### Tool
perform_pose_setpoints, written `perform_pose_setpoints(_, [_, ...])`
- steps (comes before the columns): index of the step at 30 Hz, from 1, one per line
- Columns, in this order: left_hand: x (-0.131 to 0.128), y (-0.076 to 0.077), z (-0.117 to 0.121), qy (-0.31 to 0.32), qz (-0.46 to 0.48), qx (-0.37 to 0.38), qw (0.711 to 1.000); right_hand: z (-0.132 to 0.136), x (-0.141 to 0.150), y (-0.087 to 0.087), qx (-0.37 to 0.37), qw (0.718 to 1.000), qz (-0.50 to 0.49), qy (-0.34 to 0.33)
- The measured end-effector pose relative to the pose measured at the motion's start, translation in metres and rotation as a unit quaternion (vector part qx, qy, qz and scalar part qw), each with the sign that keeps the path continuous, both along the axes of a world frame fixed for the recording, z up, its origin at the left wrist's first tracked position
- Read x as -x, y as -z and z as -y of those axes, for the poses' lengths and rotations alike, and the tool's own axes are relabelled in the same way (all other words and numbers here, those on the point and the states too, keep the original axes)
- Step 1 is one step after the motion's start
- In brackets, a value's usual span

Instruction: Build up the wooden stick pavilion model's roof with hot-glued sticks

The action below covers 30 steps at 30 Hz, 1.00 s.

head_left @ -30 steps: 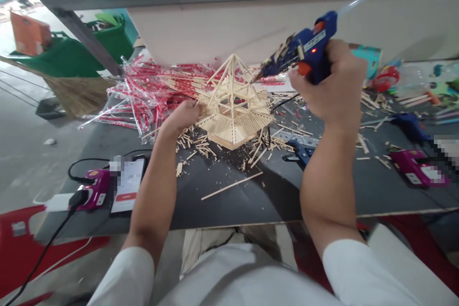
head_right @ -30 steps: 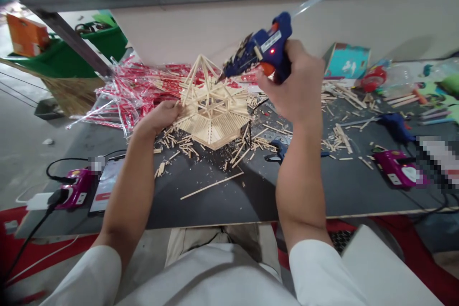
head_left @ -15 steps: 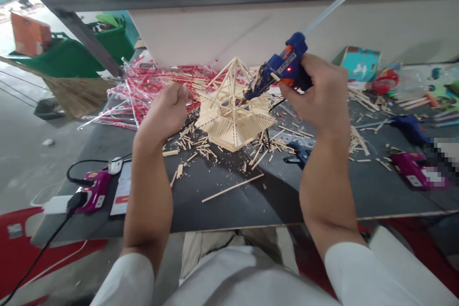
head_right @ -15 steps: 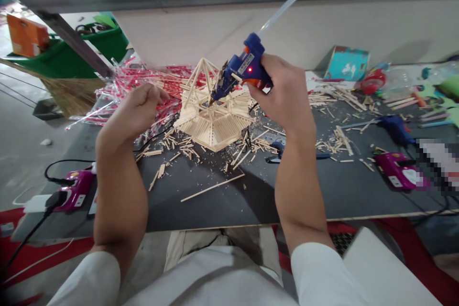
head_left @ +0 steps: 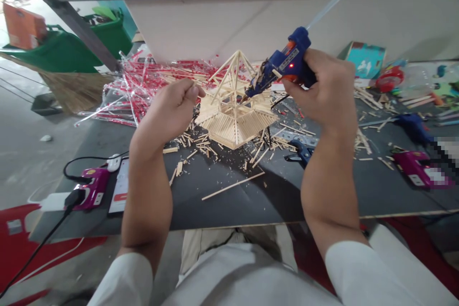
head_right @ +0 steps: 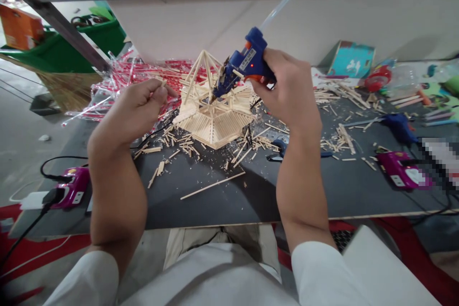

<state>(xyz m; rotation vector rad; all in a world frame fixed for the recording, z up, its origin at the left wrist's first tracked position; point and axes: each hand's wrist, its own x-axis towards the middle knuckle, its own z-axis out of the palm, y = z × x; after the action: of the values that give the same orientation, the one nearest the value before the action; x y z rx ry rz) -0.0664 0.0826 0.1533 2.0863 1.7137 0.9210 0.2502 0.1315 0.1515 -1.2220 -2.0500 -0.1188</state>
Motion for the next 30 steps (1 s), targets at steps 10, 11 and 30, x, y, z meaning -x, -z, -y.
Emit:
perform_pose_setpoints(10, [-0.009, 0.0, 0.002, 0.021, 0.015, -0.002, 1.0, -0.001, 0.002, 0.0, -0.031, 0.999, 0.002, -0.014])
perform_pose_setpoints(11, [-0.01, 0.0, 0.003, 0.024, 0.012, -0.001, 1.0, -0.001, 0.002, 0.001, -0.028, 0.999, 0.003, -0.016])
perform_pose_setpoints(30, [-0.007, -0.004, 0.01, 0.046, 0.072, -0.002, 0.996, 0.004, 0.004, -0.002, 0.017, 1.0, 0.007, 0.009])
